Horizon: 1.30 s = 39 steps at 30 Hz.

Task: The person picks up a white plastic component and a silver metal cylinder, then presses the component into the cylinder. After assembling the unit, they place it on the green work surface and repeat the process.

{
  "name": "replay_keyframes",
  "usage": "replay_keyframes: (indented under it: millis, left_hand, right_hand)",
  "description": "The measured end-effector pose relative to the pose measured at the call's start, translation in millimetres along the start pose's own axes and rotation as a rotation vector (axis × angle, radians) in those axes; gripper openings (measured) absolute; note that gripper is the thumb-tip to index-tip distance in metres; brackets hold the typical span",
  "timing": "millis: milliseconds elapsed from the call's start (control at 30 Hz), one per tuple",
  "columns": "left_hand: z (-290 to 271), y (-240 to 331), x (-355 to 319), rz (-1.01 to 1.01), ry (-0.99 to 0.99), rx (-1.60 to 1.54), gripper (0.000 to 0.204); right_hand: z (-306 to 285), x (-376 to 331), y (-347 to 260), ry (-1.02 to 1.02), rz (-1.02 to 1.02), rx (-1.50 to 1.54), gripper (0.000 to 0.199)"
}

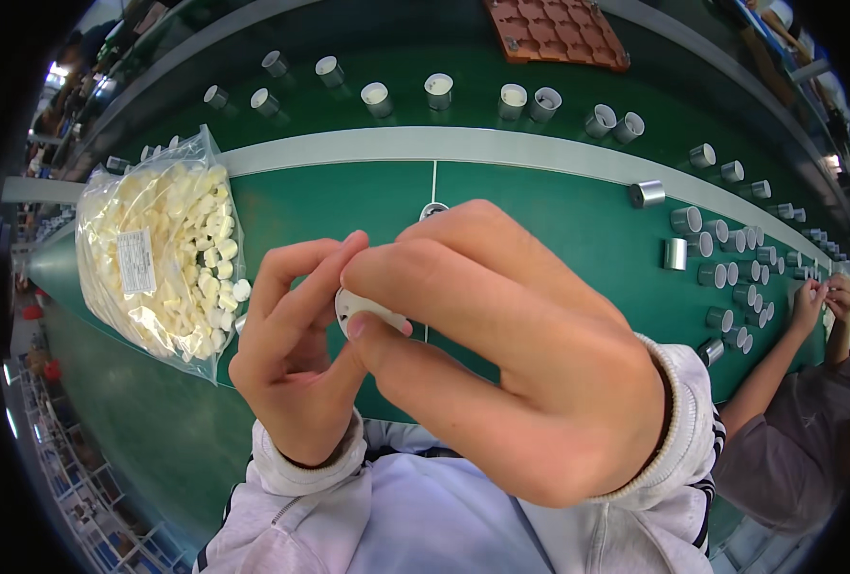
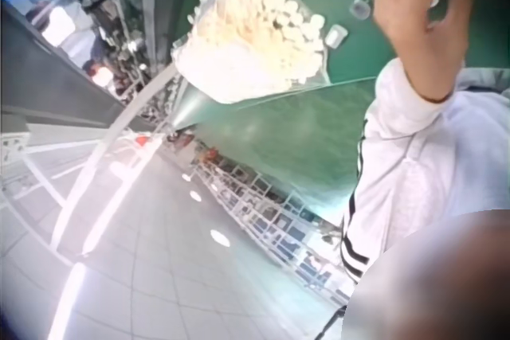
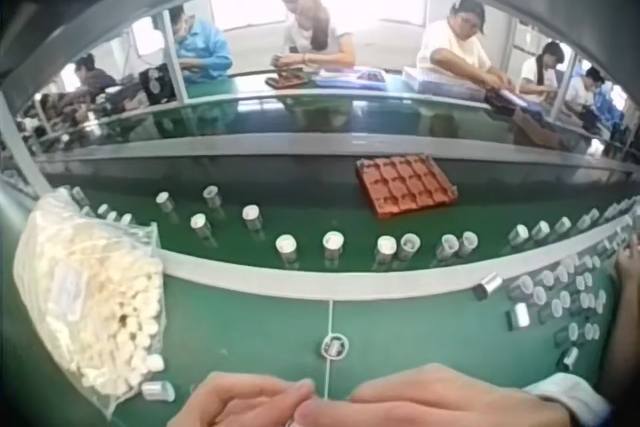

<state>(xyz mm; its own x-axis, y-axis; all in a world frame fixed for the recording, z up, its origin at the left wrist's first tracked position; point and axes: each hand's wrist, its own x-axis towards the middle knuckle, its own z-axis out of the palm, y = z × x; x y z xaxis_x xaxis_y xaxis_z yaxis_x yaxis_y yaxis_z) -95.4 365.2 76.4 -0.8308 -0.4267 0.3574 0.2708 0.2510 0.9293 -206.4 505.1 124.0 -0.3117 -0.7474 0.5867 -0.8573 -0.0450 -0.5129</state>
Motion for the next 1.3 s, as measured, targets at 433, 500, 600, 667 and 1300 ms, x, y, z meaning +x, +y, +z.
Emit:
replay_keyframes:
  millis: [433,500,600,667,1300]
  left_hand:
    - [-37.1,8.5,-14.5,-0.039,-0.13,0.018,0.053]
    - [-43.9,7.0,-9.2,-0.02,-0.114,0.051,0.053]
    - [-50.8,16.3,-3.0,-0.017,-0.102,0.038,0.053]
    - [-50.6,14.2,-0.4,-0.011,-0.093,0.038,0.053]
    - [-39.5,5.5,-6.9,-0.023,-0.136,0.023,0.052]
  right_hand:
    - [7.9,13.7,-8.8,-0.226,-0.196,-0.075,0.042]
    - [10.7,23.5,-7.3,-0.238,-0.168,-0.096,0.04]
    - [12.5,25.6,-9.0,-0.213,-0.081,-0.093,0.04]
    - [12.6,29.0,-5.9,-0.162,-0.057,-0.099,0.042]
    - [13.4,3.8,-2.6,-0.237,0.055,0.009,0.034]
